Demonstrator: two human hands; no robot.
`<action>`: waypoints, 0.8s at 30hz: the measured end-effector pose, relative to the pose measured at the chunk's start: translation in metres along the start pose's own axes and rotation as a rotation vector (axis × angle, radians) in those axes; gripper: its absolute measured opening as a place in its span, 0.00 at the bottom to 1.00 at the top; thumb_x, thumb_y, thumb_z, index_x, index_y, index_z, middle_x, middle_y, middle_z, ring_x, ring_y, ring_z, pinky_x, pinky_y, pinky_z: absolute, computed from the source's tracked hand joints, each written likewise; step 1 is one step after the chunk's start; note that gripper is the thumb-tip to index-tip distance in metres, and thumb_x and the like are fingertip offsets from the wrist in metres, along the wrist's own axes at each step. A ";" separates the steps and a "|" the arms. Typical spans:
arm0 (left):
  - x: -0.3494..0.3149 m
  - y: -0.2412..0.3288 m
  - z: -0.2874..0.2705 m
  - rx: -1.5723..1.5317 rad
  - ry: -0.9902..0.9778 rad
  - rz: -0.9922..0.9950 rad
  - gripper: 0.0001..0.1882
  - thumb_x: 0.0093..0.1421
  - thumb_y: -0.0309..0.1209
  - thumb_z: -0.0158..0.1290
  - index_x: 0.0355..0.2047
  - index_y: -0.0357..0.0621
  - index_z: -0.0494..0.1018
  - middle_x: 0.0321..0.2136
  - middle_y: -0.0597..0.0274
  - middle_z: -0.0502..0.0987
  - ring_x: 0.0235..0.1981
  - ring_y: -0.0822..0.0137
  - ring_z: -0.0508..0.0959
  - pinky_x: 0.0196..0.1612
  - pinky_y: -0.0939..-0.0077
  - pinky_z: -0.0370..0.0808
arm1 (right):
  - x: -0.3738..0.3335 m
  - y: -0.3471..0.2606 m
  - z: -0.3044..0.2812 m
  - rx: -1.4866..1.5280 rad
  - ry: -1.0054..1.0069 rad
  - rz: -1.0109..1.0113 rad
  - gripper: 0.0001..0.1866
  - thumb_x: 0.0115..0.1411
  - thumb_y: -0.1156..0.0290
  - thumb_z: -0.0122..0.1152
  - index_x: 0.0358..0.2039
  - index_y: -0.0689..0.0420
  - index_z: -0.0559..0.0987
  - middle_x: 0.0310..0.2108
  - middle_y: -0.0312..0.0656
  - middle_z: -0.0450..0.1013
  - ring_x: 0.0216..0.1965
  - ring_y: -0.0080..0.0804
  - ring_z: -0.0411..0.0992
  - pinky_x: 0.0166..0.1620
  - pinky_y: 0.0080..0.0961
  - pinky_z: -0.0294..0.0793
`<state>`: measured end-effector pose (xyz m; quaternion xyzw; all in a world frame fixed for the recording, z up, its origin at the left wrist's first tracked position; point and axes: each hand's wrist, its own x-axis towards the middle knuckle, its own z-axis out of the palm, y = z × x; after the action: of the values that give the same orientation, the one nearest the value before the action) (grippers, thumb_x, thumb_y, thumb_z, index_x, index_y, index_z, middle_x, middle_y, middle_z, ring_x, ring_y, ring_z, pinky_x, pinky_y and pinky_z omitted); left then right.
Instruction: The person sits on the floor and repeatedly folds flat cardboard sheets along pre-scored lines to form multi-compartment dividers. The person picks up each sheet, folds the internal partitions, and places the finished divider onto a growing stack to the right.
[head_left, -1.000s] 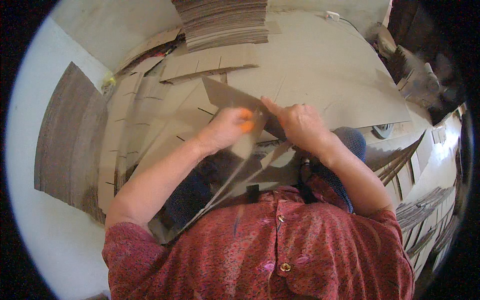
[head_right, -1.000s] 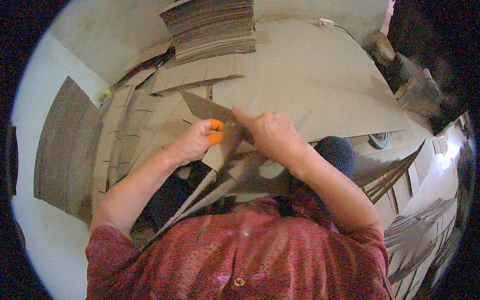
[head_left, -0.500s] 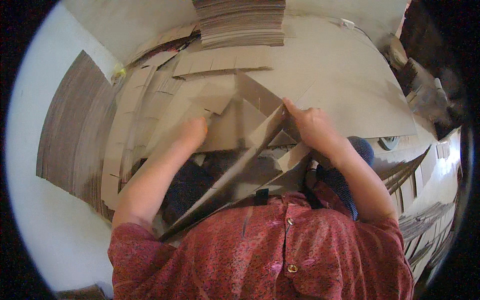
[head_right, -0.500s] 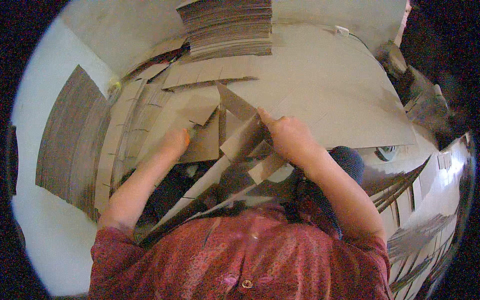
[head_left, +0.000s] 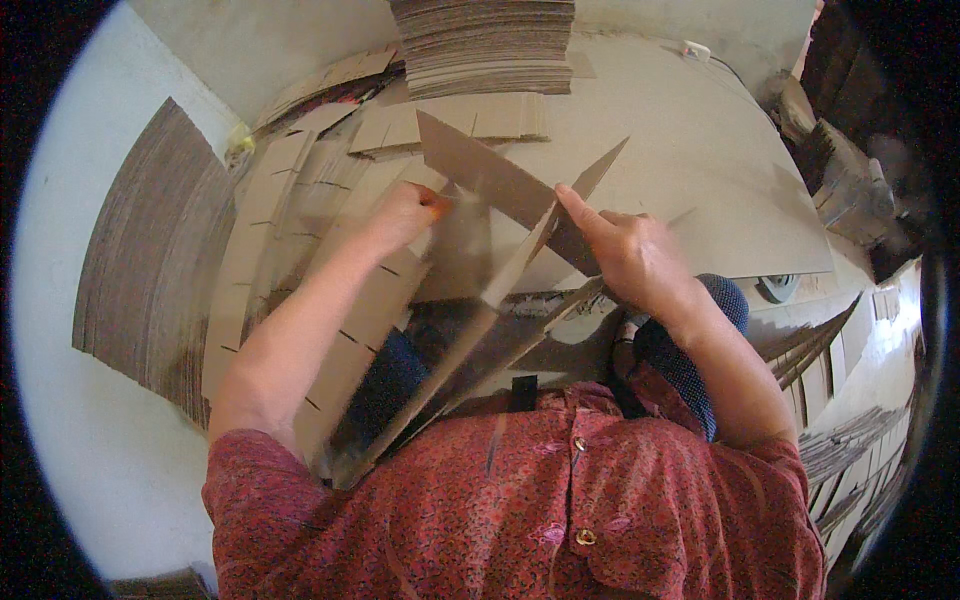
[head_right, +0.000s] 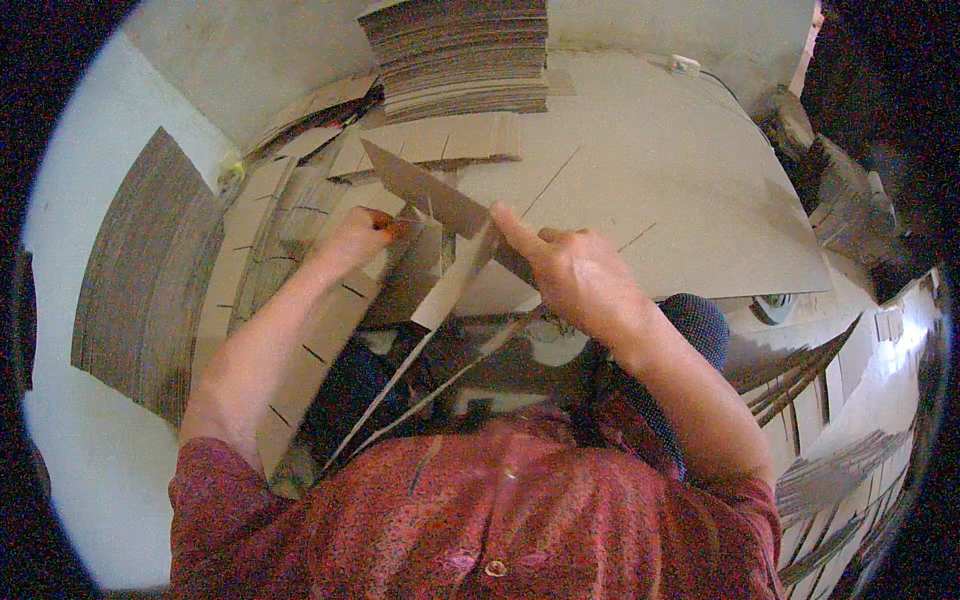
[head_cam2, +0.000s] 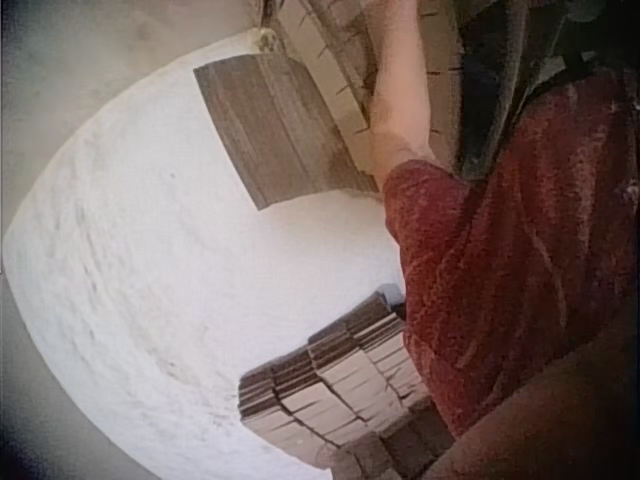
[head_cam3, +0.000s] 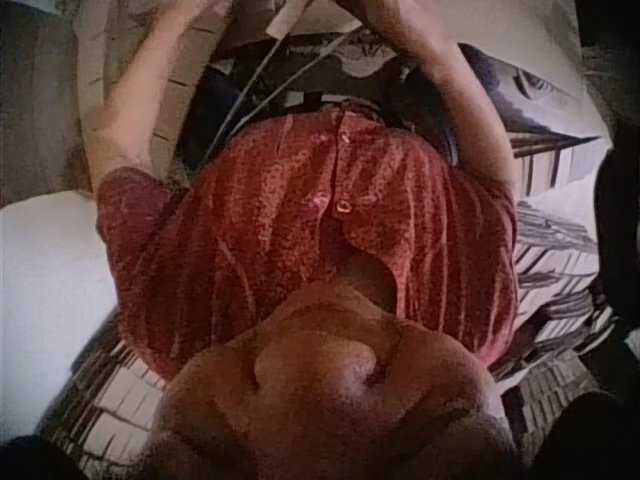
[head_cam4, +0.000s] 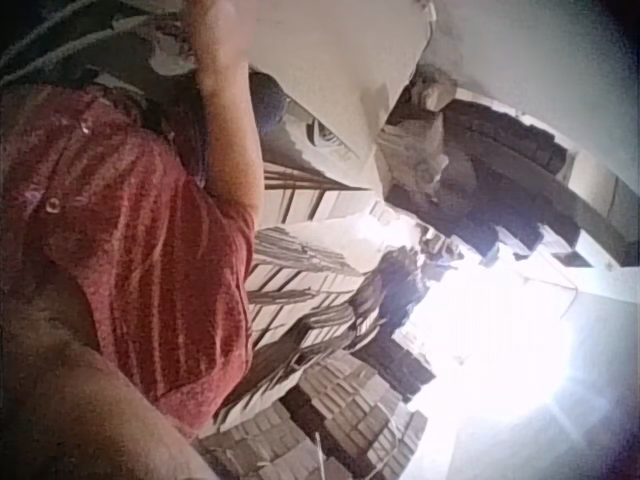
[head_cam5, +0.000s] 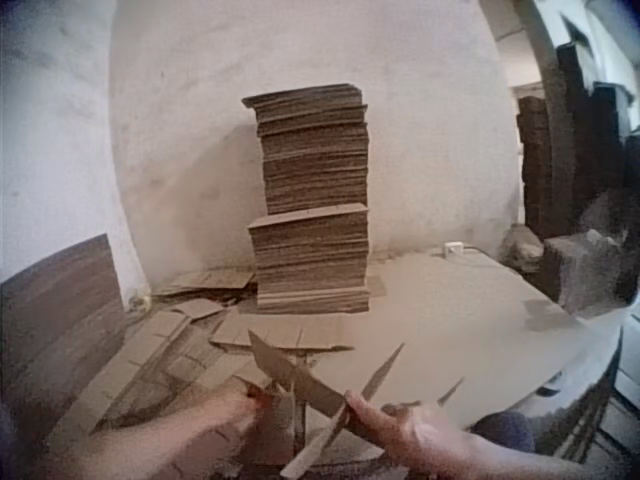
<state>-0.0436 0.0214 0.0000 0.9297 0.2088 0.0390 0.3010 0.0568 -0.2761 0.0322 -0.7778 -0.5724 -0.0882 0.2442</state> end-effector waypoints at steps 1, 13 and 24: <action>-0.004 0.019 0.005 -0.013 -0.037 0.003 0.15 0.54 0.38 0.54 0.27 0.35 0.76 0.17 0.60 0.73 0.21 0.70 0.70 0.27 0.72 0.67 | -0.001 0.003 0.001 -0.020 -0.030 0.013 0.33 0.47 0.80 0.50 0.57 0.51 0.62 0.25 0.50 0.72 0.24 0.50 0.71 0.28 0.40 0.70; -0.002 0.063 0.019 -0.315 -0.056 -0.015 0.17 0.56 0.42 0.53 0.30 0.39 0.75 0.20 0.69 0.72 0.22 0.78 0.66 0.25 0.78 0.63 | 0.001 0.033 0.008 -0.136 -0.267 0.110 0.31 0.50 0.78 0.47 0.57 0.52 0.61 0.24 0.54 0.72 0.24 0.52 0.72 0.28 0.43 0.72; 0.104 0.011 0.047 0.251 0.112 0.104 0.35 0.54 0.41 0.55 0.56 0.37 0.55 0.57 0.48 0.59 0.57 0.52 0.60 0.56 0.63 0.62 | 0.024 0.147 0.007 -0.339 -0.131 0.395 0.28 0.54 0.77 0.45 0.57 0.45 0.63 0.27 0.55 0.71 0.30 0.50 0.72 0.32 0.42 0.71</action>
<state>0.0648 0.0307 -0.0377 0.9660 0.1798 0.0799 0.1677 0.2006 -0.2855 -0.0049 -0.9082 -0.4012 -0.0830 0.0853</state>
